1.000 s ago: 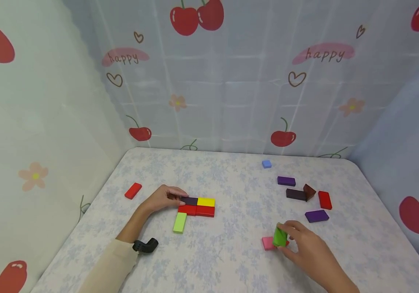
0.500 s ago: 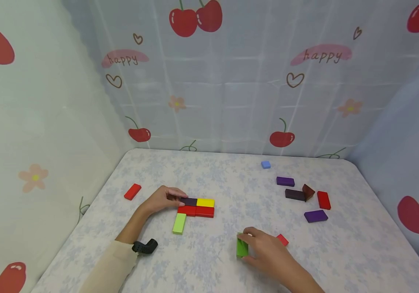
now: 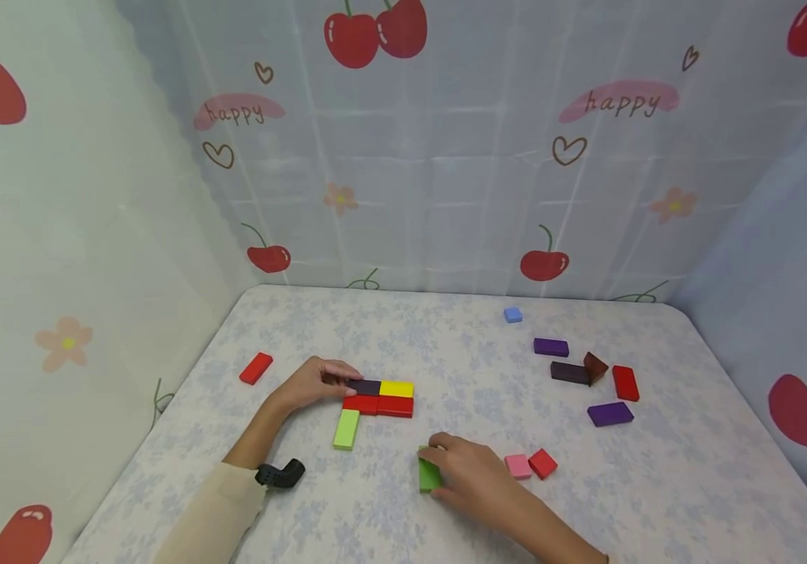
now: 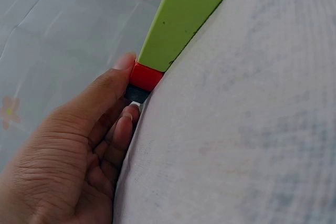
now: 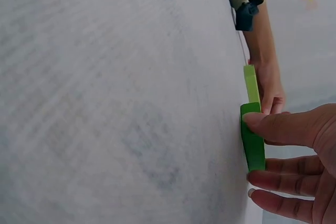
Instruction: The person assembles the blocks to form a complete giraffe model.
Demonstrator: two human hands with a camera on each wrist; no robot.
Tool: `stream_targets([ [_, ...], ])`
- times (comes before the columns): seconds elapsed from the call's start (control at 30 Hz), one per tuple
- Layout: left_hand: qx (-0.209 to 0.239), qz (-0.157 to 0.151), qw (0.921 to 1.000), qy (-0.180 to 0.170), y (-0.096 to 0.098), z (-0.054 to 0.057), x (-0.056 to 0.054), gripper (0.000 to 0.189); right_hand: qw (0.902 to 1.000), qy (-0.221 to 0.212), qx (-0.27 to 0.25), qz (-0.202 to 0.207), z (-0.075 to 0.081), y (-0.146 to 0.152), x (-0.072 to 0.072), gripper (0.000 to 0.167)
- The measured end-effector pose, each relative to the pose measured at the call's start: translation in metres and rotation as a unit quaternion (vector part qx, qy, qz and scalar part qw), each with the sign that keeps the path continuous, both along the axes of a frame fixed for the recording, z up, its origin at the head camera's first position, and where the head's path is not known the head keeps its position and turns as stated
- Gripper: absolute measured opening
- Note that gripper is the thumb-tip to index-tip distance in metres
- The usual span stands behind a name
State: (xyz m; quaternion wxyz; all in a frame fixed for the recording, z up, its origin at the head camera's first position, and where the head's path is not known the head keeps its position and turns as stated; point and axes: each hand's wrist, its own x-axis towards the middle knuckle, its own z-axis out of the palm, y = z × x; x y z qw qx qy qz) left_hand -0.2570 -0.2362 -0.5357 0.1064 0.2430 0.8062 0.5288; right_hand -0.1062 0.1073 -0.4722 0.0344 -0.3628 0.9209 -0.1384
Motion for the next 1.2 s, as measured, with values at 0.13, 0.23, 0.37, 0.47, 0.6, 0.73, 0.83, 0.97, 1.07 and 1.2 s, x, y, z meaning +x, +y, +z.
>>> stream_targets([
  [0.13,0.002,0.001,1.0,-0.002,0.0,0.001,0.0,0.029,1.0,-0.003,-0.003,-0.006,-0.002,0.0,0.0,0.051],
  [0.23,-0.001,0.0,1.0,-0.003,0.0,0.002,0.001,0.029,0.9997,-0.013,-0.006,-0.017,-0.003,0.003,0.002,0.048],
  [0.37,-0.005,0.0,1.0,0.001,-0.001,0.003,0.001,0.029,0.9994,-0.023,-0.011,-0.023,-0.003,0.006,0.004,0.043],
  [0.47,-0.006,0.001,1.0,0.004,-0.001,0.003,0.0,0.029,0.9994,-0.024,-0.02,-0.014,-0.003,0.005,0.003,0.04],
  [0.6,-0.003,-0.001,1.0,0.005,-0.001,0.001,-0.001,0.029,0.9992,-0.026,-0.029,0.001,-0.002,-0.001,0.0,0.038],
  [0.73,0.0,-0.006,1.0,0.006,-0.001,0.0,-0.001,0.03,0.9991,-0.034,-0.027,0.001,-0.002,-0.012,-0.005,0.039],
  [0.83,0.0,-0.005,1.0,0.006,-0.001,0.0,-0.001,0.029,0.9987,-0.044,-0.024,-0.005,-0.002,-0.021,-0.011,0.04],
  [0.97,0.001,-0.004,1.0,0.005,-0.001,0.0,-0.001,0.029,0.9984,-0.047,-0.028,-0.015,-0.004,-0.028,-0.019,0.04],
  [1.07,-0.001,-0.005,1.0,0.004,-0.001,0.001,-0.001,0.029,0.9983,-0.041,-0.035,-0.02,-0.005,-0.031,-0.023,0.041],
  [1.2,0.001,-0.005,1.0,0.002,-0.001,0.002,-0.001,0.029,0.9981,-0.035,-0.043,-0.027,-0.006,-0.034,-0.027,0.041],
])
